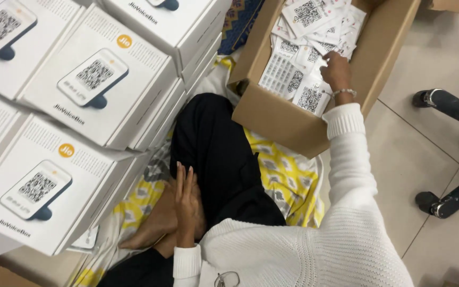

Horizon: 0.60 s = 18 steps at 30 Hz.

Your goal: The person unboxes and sorts electronic voice boxes and their power cables from bulk shipping containers.

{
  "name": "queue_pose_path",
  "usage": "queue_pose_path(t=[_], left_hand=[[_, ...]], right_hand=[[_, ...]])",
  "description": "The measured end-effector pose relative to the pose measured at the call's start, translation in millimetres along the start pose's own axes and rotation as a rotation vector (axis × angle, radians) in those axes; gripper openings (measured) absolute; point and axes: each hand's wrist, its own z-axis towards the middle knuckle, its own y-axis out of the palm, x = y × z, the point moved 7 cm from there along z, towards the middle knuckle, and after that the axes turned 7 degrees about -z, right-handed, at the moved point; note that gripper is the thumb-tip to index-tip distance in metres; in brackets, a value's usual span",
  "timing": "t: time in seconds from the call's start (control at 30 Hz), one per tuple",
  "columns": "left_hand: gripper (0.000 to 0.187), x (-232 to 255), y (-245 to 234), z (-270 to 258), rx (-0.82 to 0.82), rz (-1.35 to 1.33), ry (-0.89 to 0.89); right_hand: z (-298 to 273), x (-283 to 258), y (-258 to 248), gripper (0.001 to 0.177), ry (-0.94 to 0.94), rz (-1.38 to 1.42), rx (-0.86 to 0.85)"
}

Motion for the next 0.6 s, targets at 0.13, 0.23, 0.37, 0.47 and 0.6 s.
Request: queue_pose_path(t=[0.13,0.23,0.37,0.47,0.6], left_hand=[[0.064,22,8,26,-0.038,0.228,0.092],[0.063,25,13,26,-0.086,0.019,-0.069],[0.061,5,28,29,-0.116,0.006,-0.149],[0.054,0,27,24,-0.116,-0.018,-0.124],[0.048,-17,32,20,-0.038,-0.028,-0.126]], right_hand=[[42,43,73,0.043,0.086,-0.149,-0.165],[66,-17,60,0.067,-0.143,-0.108,0.047],[94,-62,69,0.079,-0.334,-0.281,0.251],[95,-53,111,0.071,-0.378,-0.517,0.207],[91,-46,117,0.042,-0.428,-0.677,0.134]])
